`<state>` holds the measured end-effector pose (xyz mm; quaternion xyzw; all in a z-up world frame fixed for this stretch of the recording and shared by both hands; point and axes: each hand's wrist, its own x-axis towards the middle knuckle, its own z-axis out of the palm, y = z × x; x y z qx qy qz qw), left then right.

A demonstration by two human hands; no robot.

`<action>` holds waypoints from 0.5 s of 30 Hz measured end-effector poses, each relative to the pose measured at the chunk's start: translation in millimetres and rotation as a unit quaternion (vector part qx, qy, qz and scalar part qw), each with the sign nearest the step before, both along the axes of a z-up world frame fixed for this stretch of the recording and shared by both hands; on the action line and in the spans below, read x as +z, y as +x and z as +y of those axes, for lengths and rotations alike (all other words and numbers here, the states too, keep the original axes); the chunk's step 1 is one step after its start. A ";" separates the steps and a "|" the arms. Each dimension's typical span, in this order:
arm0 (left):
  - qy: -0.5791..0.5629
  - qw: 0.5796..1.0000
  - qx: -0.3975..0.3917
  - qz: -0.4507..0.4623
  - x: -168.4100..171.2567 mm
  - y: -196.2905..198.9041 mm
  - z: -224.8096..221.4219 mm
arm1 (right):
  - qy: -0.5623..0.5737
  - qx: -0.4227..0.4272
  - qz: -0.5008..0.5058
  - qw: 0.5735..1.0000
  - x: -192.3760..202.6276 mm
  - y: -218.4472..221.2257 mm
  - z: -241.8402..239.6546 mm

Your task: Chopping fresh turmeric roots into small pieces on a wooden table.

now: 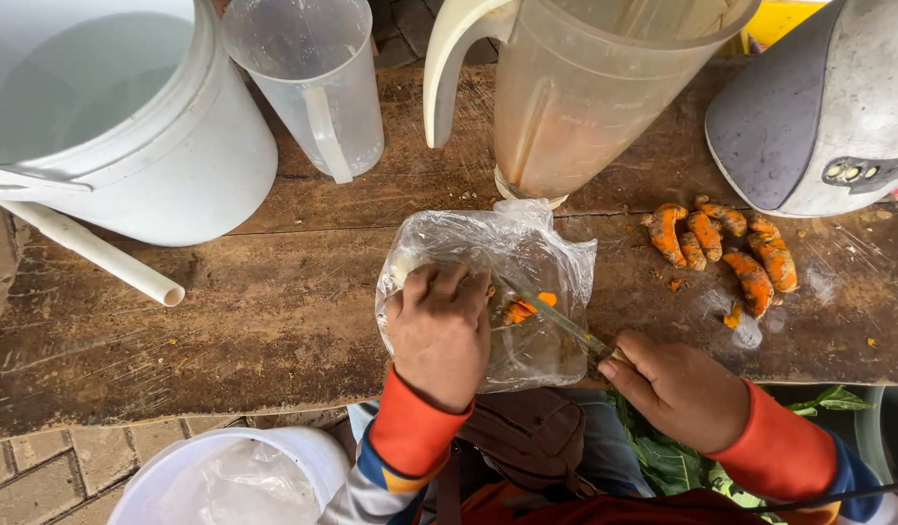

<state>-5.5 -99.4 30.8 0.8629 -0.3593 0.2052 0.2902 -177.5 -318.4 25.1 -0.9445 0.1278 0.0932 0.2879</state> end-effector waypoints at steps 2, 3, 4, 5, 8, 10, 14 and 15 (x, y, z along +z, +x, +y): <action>0.023 0.999 -0.016 0.026 -3.1 4.3 -5.7 | -0.017 0.024 -0.026 0.999 0.3 -1.8 1.7; 0.024 0.999 -0.017 0.027 -2.4 5.3 -4.6 | -0.016 0.024 -0.025 0.999 3.6 -4.0 1.7; 0.008 1.000 -0.018 0.023 -2.1 6.3 -3.7 | -0.023 0.032 -0.018 0.999 6.5 -6.3 1.6; -0.007 1.000 -0.020 0.021 -2.1 6.3 -2.7 | -0.030 0.041 -0.009 0.999 9.6 -9.6 1.6; 0.002 1.000 0.000 0.004 -2.5 7.3 3.8 | -0.053 0.037 0.065 0.996 17.3 -9.7 4.3; -0.018 1.000 -0.001 0.007 -1.2 -0.1 7.3 | -0.064 0.039 0.064 0.995 12.5 -10.3 2.4; 0.003 0.999 -0.028 0.038 -5.5 -13.1 7.8 | -0.075 -0.005 0.054 0.996 21.4 -4.5 7.0; 0.003 0.999 -0.027 0.040 -4.7 -15.1 8.2 | -0.075 -0.003 0.055 0.996 21.1 -5.9 8.7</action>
